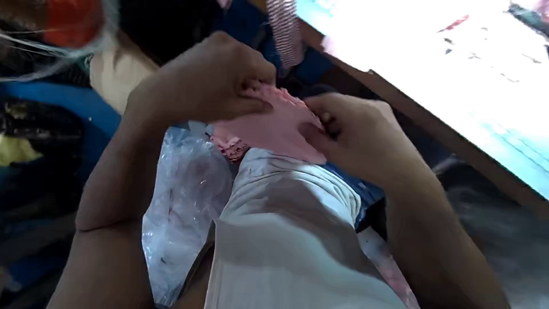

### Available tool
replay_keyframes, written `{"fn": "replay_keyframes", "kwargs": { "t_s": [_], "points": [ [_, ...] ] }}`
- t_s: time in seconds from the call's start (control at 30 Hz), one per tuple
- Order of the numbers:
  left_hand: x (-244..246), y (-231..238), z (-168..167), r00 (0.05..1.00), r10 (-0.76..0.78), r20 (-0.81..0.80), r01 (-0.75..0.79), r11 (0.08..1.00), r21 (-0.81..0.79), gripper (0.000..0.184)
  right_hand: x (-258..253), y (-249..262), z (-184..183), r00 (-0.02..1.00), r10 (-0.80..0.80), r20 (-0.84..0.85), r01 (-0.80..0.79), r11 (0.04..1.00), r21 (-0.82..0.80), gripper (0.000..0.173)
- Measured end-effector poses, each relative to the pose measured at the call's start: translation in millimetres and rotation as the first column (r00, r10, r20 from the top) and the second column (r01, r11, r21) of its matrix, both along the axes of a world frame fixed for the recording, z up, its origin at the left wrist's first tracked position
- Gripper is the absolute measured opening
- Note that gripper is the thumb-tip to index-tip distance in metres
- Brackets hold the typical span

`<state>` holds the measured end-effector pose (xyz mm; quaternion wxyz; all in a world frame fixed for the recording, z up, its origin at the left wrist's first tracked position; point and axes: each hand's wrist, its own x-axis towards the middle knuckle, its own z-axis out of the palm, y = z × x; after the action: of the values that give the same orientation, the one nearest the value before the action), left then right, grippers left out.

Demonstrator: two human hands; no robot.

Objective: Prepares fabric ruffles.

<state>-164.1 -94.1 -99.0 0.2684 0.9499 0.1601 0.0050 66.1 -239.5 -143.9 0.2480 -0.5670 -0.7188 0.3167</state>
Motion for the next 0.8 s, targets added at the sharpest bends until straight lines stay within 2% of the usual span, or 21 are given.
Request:
{"fn": "replay_keyframes", "kwargs": {
  "t_s": [0.07,0.13,0.2,0.27,0.33,0.4,0.43,0.47,0.5,0.53,0.6,0.63,0.7,0.77,0.8],
  "points": [
    [-40.8,9.5,-11.1,0.964,0.247,-0.093,-0.238,0.966,0.104,0.027,-32.5,44.6,-22.2,0.997,0.055,0.058,-0.059,0.997,0.054,0.027],
    [-75.4,7.1,-25.0,0.871,0.471,-0.136,-0.444,0.875,0.193,0.027,-67.6,75.3,-43.7,0.989,0.077,0.128,-0.1,0.979,0.178,0.028],
    [-96.6,-3.0,-43.5,0.805,0.587,-0.083,-0.551,0.792,0.262,0.023,-91.8,99.6,-70.2,0.979,0.098,0.18,-0.154,0.929,0.336,0.027],
    [-106.5,-34.1,-81.1,0.747,0.645,-0.161,-0.596,0.757,0.269,0.022,-105.8,98.4,-105.7,0.956,0.169,0.24,-0.246,0.908,0.34,0.024],
    [-102.5,-62.4,-128.2,0.682,0.631,-0.369,-0.591,0.774,0.229,0.021,-114.0,82.0,-141.3,0.911,0.277,0.305,-0.342,0.921,0.187,0.021],
    [-89.5,-86.9,-174.7,0.645,0.515,-0.565,-0.552,0.825,0.121,0.023,-114.0,56.4,-169.3,0.873,0.407,0.27,-0.375,0.913,-0.164,0.023],
    [-81.0,-90.1,-188.0,0.619,0.429,-0.657,-0.535,0.843,0.046,0.03,-111.8,55.7,-170.6,0.867,0.456,0.2,-0.376,0.863,-0.337,0.029],
    [-73.1,-90.6,-190.3,0.603,0.368,-0.708,-0.528,0.849,-0.008,0.036,-108.1,58.8,-163.8,0.873,0.463,0.153,-0.377,0.84,-0.39,0.034],
    [-68.1,-89.9,-184.7,0.589,0.339,-0.734,-0.533,0.846,-0.037,0.039,-102.3,60.1,-144.4,0.88,0.454,0.141,-0.379,0.849,-0.37,0.037],
    [-67.5,-88.3,-177.4,0.59,0.34,-0.733,-0.543,0.838,-0.049,0.041,-94.2,56.7,-117.1,0.897,0.419,0.14,-0.371,0.887,-0.277,0.038],
    [-67.5,-77.7,-164.5,0.614,0.318,-0.722,-0.497,0.867,-0.042,0.04,-68.7,39.7,-60.3,0.952,0.259,0.164,-0.273,0.96,0.067,0.035],
    [-63.9,-69.6,-156.1,0.647,0.305,-0.699,-0.457,0.889,-0.036,0.041,-49.9,32.5,-36.3,0.973,0.125,0.195,-0.171,0.956,0.238,0.035],
    [-51.1,-57.8,-133.0,0.769,0.294,-0.568,-0.398,0.915,-0.066,0.041,-1.0,24.9,-8.4,0.937,-0.199,0.288,0.058,0.899,0.434,0.039],
    [-34.6,-53.7,-120.8,0.941,0.291,-0.174,-0.298,0.954,-0.014,0.036,57.0,27.5,-6.0,0.822,-0.422,0.382,0.228,0.859,0.458,0.048],
    [-21.1,-52.7,-117.9,0.961,0.275,0.038,-0.277,0.958,0.067,0.037,82.0,29.5,-8.9,0.779,-0.453,0.433,0.275,0.868,0.413,0.056]
  ]
}}
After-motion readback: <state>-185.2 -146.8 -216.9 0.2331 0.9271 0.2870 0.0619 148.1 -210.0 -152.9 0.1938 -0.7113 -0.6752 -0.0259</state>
